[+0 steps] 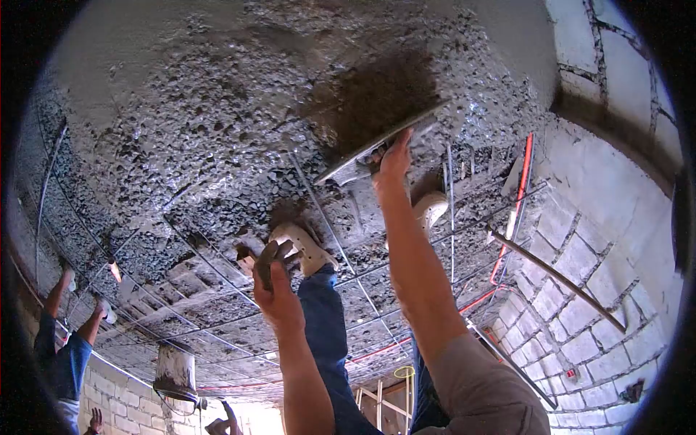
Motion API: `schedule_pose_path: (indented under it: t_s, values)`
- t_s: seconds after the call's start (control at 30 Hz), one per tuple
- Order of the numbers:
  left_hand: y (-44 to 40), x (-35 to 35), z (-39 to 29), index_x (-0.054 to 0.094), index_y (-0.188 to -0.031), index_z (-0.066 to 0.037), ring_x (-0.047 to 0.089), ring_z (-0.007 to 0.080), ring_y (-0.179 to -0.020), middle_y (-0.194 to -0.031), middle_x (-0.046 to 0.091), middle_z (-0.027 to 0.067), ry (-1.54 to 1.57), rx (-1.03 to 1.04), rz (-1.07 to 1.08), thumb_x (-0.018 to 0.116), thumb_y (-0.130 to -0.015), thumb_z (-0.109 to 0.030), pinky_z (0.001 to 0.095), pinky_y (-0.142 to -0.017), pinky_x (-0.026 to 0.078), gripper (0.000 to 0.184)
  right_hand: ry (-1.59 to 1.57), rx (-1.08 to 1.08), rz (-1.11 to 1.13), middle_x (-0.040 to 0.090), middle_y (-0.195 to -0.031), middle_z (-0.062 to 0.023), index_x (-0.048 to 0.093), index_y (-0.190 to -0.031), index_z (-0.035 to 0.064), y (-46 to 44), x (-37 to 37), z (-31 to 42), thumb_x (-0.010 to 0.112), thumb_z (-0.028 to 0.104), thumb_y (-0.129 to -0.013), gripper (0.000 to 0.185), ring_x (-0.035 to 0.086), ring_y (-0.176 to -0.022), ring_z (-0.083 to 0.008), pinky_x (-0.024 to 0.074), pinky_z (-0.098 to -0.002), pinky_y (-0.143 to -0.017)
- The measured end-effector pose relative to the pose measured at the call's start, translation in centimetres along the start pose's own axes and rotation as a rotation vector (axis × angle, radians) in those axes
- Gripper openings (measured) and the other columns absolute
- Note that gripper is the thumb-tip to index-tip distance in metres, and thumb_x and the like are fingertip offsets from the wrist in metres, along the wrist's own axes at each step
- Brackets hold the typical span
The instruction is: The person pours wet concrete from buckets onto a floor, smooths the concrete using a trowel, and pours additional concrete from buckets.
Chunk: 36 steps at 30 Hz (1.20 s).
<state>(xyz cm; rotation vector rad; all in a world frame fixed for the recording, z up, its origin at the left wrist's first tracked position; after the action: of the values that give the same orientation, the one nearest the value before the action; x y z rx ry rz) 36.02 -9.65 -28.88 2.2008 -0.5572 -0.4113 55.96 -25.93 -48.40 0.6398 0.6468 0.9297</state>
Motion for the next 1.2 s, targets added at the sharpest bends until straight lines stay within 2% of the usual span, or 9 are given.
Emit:
schedule_pose_path:
  t_s: [0.13, 0.47, 0.57, 0.7, 0.77, 0.8, 0.9, 1.13, 1.2]
  values:
    - [0.0, 0.1, 0.4, 0.052, -0.120, 0.000, 0.056, 0.0117, -0.095, -0.108, 0.060, 0.0077, 0.048, 0.024, 0.052, 0.048, -0.095, -0.020, 0.0247, -0.083, 0.044, 0.033, -0.125, 0.124, 0.191, 0.047, -0.070, -0.0038, 0.050, -0.098, 0.0080, 1.2, 4.7, 0.9, 0.052, 0.067, -0.079, 0.062, 0.049, -0.057, -0.0158, 0.0400, -0.0300, -0.045]
    - [1.3, 2.6, 2.4, 0.049, -0.123, -0.001, 0.060, 0.0196, -0.095, -0.111, 0.060, 0.0113, -0.041, 0.098, 0.044, 0.046, -0.096, -0.026, 0.0299, -0.081, 0.047, 0.037, 0.449, -0.057, 0.770, 0.049, -0.078, -0.0037, 0.050, -0.115, 0.0071, 9.5, 14.4, 4.9, 0.057, 0.051, -0.085, 0.053, 0.049, -0.066, -0.0153, 0.0433, -0.0331, -0.057]
    - [1.8, 2.9, 1.5, 0.050, -0.121, -0.001, 0.059, 0.0186, -0.094, -0.110, 0.060, 0.0099, 0.021, 0.115, 0.028, 0.047, -0.096, -0.028, 0.0297, -0.080, 0.047, 0.037, 0.268, -0.014, 0.851, 0.049, -0.079, -0.0039, 0.049, -0.118, 0.0053, 8.8, 9.6, 7.5, 0.059, 0.042, -0.086, 0.050, 0.049, -0.066, -0.0162, 0.0447, -0.0327, -0.058]
    - [1.6, 2.2, 1.9, 0.056, -0.115, -0.002, 0.056, 0.0109, -0.090, -0.105, 0.061, 0.0044, 0.061, 0.034, -0.054, 0.053, -0.093, -0.025, 0.0247, -0.078, 0.046, 0.032, 0.559, -0.381, 0.602, 0.055, -0.111, -0.0094, 0.047, -0.123, 0.0030, -0.4, -2.4, 9.8, 0.042, 0.034, -0.095, 0.042, 0.054, -0.095, -0.0218, 0.0448, -0.0369, -0.083]
    - [1.7, 1.7, 2.8, 0.057, -0.112, -0.001, 0.056, 0.0103, -0.087, -0.101, 0.062, 0.0032, 0.051, 0.045, -0.089, 0.057, -0.092, -0.022, 0.0241, -0.076, 0.045, 0.029, 0.274, -0.167, 0.495, 0.054, -0.114, -0.0082, 0.048, -0.123, 0.0053, -3.5, -4.6, 11.6, 0.041, 0.034, -0.096, 0.040, 0.053, -0.094, -0.0195, 0.0482, -0.0375, -0.074]
    - [1.8, 1.8, 2.5, 0.057, -0.112, -0.001, 0.055, 0.0102, -0.086, -0.100, 0.062, 0.0029, 0.095, 0.025, -0.082, 0.057, -0.092, -0.020, 0.0239, -0.076, 0.045, 0.028, 0.364, -0.470, 0.513, 0.055, -0.111, -0.0086, 0.049, -0.124, 0.0065, -8.7, -6.8, 11.2, 0.043, 0.037, -0.095, 0.042, 0.054, -0.090, -0.0207, 0.0491, -0.0346, -0.071]
    - [1.8, 1.3, 0.7, 0.056, -0.112, 0.001, 0.055, 0.0097, -0.087, -0.100, 0.062, 0.0034, 0.116, -0.068, -0.056, 0.055, -0.093, -0.018, 0.0239, -0.077, 0.045, 0.027, 0.149, -0.171, 0.482, 0.056, -0.087, -0.0009, 0.051, -0.118, 0.0080, -8.2, -3.4, 12.3, 0.049, 0.041, -0.093, 0.041, 0.051, -0.070, -0.0120, 0.0450, -0.0293, -0.057]
    - [1.1, -0.8, -0.7, 0.058, -0.109, 0.001, 0.054, 0.0091, -0.086, -0.098, 0.062, 0.0029, 0.212, -0.007, -0.101, 0.054, -0.093, -0.019, 0.0235, -0.078, 0.044, 0.026, 0.283, -0.184, 0.437, 0.053, -0.081, -0.0007, 0.052, -0.110, 0.0078, 0.2, 6.0, 7.6, 0.052, 0.037, -0.093, 0.034, 0.047, -0.066, -0.0124, 0.0413, -0.0290, -0.057]
    - [0.7, -1.9, -1.3, 0.058, -0.109, 0.000, 0.054, 0.0090, -0.085, -0.096, 0.061, 0.0024, 0.246, 0.004, -0.119, 0.054, -0.093, -0.019, 0.0233, -0.077, 0.044, 0.025, 0.477, -0.153, 0.666, 0.055, -0.085, -0.0023, 0.051, -0.111, 0.0084, 3.8, 7.3, 6.8, 0.058, 0.030, -0.090, 0.031, 0.050, -0.069, -0.0127, 0.0426, -0.0289, -0.057]
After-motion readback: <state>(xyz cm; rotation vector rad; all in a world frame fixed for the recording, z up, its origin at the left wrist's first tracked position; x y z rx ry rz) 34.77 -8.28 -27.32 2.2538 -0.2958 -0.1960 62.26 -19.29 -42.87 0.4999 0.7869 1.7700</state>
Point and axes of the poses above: each hand's wrist, its own y-axis away from the middle knuckle, its own x-axis out of the palm, z = x × y, the point moved 1 cm from there along -y, towards the middle knuckle
